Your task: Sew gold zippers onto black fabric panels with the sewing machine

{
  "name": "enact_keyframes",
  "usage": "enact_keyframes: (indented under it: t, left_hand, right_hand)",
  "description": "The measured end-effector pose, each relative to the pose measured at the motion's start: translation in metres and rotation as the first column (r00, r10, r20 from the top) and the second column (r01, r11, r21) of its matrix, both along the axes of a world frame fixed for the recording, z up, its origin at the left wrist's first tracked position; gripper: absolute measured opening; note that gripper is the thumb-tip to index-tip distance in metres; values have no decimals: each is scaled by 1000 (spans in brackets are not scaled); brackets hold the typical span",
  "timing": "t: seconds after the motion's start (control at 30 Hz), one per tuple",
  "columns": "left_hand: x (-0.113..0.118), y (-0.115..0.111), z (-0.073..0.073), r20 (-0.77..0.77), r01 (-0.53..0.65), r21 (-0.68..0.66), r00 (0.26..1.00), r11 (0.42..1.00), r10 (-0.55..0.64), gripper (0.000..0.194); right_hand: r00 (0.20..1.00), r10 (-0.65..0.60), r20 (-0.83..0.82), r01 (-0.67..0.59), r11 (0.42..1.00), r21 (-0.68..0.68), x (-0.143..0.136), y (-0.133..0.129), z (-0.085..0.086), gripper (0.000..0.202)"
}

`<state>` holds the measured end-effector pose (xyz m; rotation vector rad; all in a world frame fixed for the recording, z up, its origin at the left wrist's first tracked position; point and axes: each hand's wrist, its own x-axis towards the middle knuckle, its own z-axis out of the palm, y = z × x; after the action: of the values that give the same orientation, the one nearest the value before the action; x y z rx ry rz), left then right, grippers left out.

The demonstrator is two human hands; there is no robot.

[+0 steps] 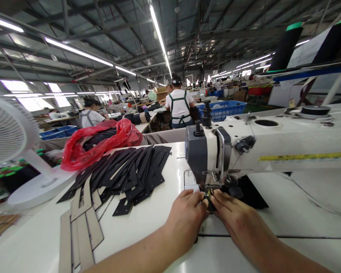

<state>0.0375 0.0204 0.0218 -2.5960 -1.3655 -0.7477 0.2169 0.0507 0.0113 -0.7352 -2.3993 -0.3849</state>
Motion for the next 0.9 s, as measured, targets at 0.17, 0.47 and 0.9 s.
enact_keyframes:
  t: [0.17,0.47,0.9]
  left_hand:
    - [-2,2,-5,119,32,14,992,999,-34,14]
    - [-2,8,-10,185,36,39,982,999,-42,15]
    - [-4,15,-10,103,18,18,995,1000,-20,9]
  right_hand:
    - [997,5,-82,-14,994,-107,-3,0,6,37]
    - [993,19,-120,-35,990,-134,-6,6,5,49]
    - [997,28,-77,-36,993,-109,-3,13,3,42]
